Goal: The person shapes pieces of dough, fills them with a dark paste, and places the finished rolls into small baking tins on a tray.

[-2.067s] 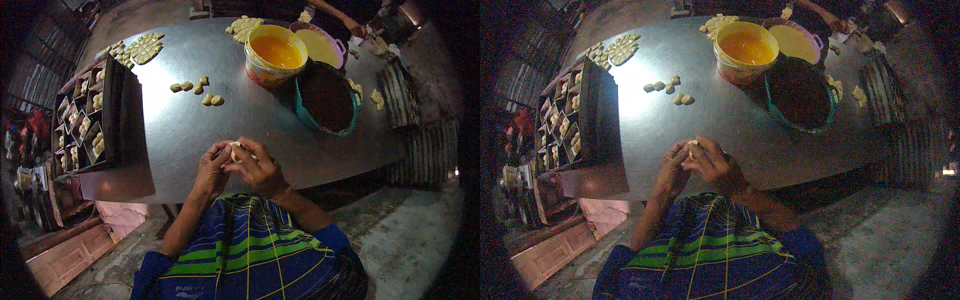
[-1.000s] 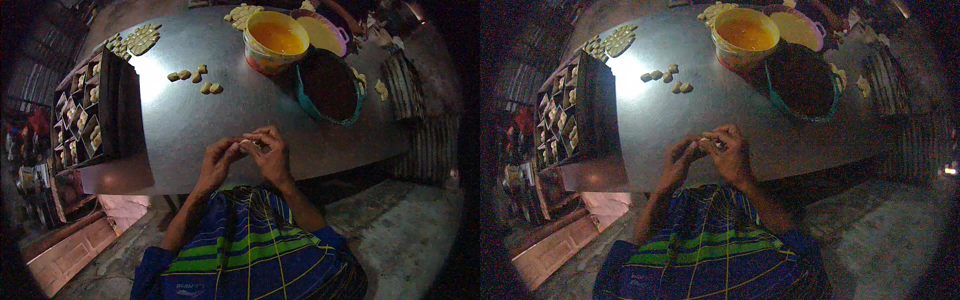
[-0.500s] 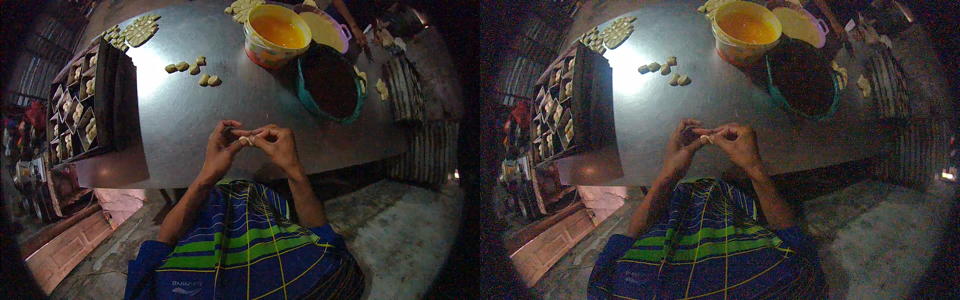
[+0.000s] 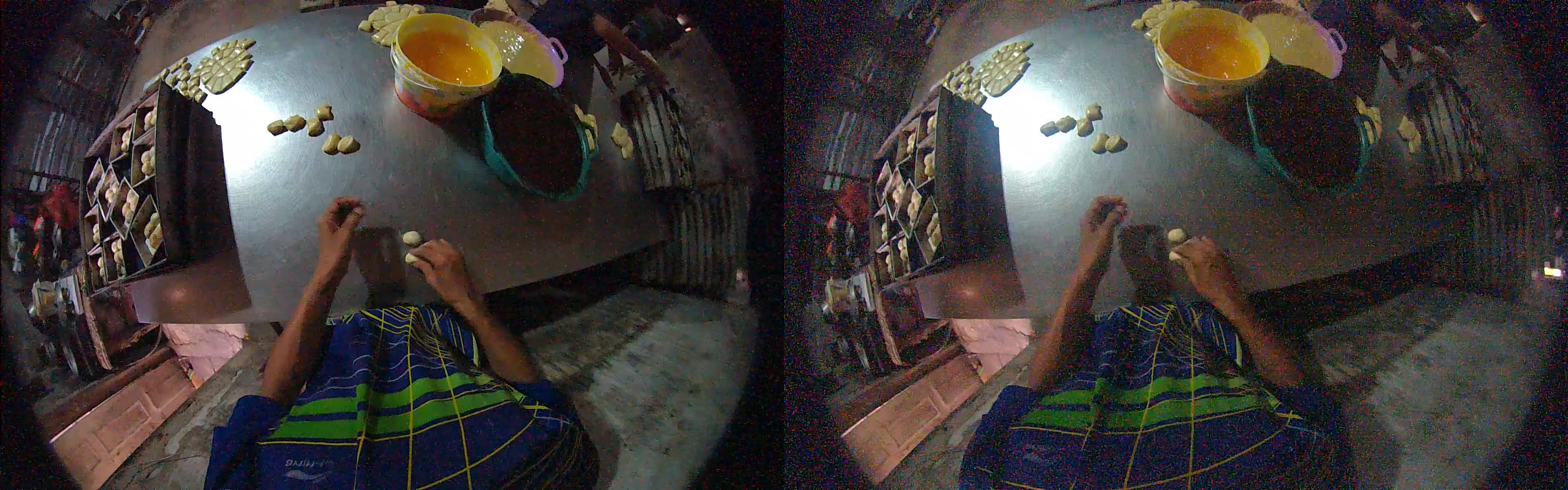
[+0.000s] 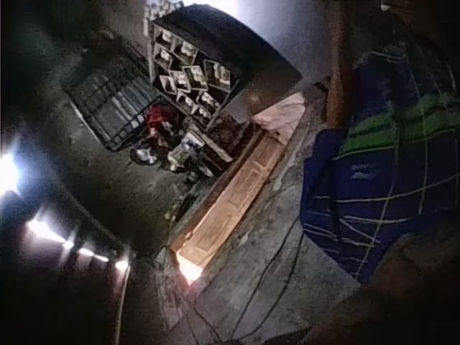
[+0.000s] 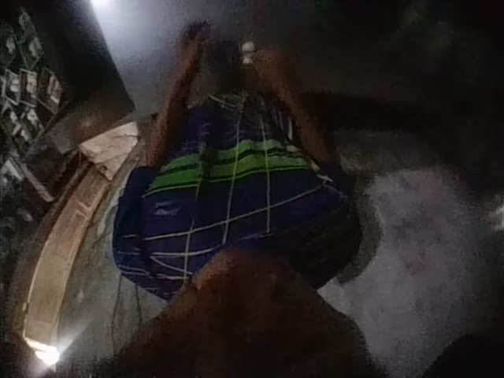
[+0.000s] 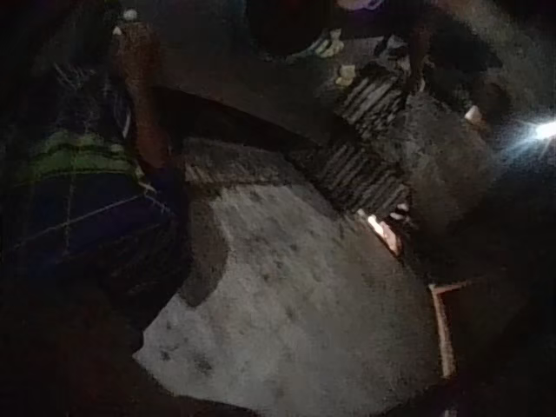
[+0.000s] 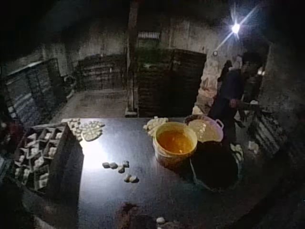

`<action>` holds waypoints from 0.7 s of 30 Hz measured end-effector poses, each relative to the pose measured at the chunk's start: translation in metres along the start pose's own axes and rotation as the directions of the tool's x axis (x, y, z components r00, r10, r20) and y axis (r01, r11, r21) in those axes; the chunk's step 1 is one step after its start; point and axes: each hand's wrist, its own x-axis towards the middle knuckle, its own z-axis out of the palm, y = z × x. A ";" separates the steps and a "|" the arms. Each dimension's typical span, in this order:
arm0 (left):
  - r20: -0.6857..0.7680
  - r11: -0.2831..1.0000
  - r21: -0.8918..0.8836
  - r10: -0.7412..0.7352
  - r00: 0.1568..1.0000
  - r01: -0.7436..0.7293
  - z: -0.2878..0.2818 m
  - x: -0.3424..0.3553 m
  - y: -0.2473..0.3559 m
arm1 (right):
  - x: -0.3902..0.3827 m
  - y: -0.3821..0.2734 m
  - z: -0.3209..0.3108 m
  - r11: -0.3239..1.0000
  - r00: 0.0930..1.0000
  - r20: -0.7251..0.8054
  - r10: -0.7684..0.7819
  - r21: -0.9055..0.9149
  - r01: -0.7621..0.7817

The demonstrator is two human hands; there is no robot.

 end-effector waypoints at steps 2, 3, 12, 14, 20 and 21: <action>-0.106 0.969 0.237 0.102 0.989 -0.074 -0.012 0.022 -0.001 | -0.012 0.021 0.028 0.972 0.984 -0.043 -0.170 -0.174 0.161; -0.153 0.927 0.361 0.167 0.974 -0.102 -0.017 0.035 -0.001 | -0.022 0.044 0.058 0.955 0.966 -0.164 -0.201 -0.254 0.156; -0.019 0.603 0.750 0.428 0.904 -0.269 -0.032 0.164 -0.013 | -0.010 -0.004 0.015 0.991 0.947 -0.319 -0.048 -0.135 0.005; 0.050 0.584 0.738 0.452 0.891 -0.338 -0.038 0.181 -0.022 | -0.003 -0.002 0.013 0.995 0.924 -0.380 -0.025 -0.095 -0.012; -0.025 0.998 -0.013 -0.058 0.998 0.058 -0.043 0.156 -0.018 | 0.063 -0.015 0.027 0.988 0.943 -0.325 0.068 0.152 -0.018; 0.005 0.925 -0.316 -0.222 0.975 0.213 -0.030 0.140 -0.007 | 0.076 -0.011 0.035 0.961 0.947 -0.289 0.143 0.268 -0.063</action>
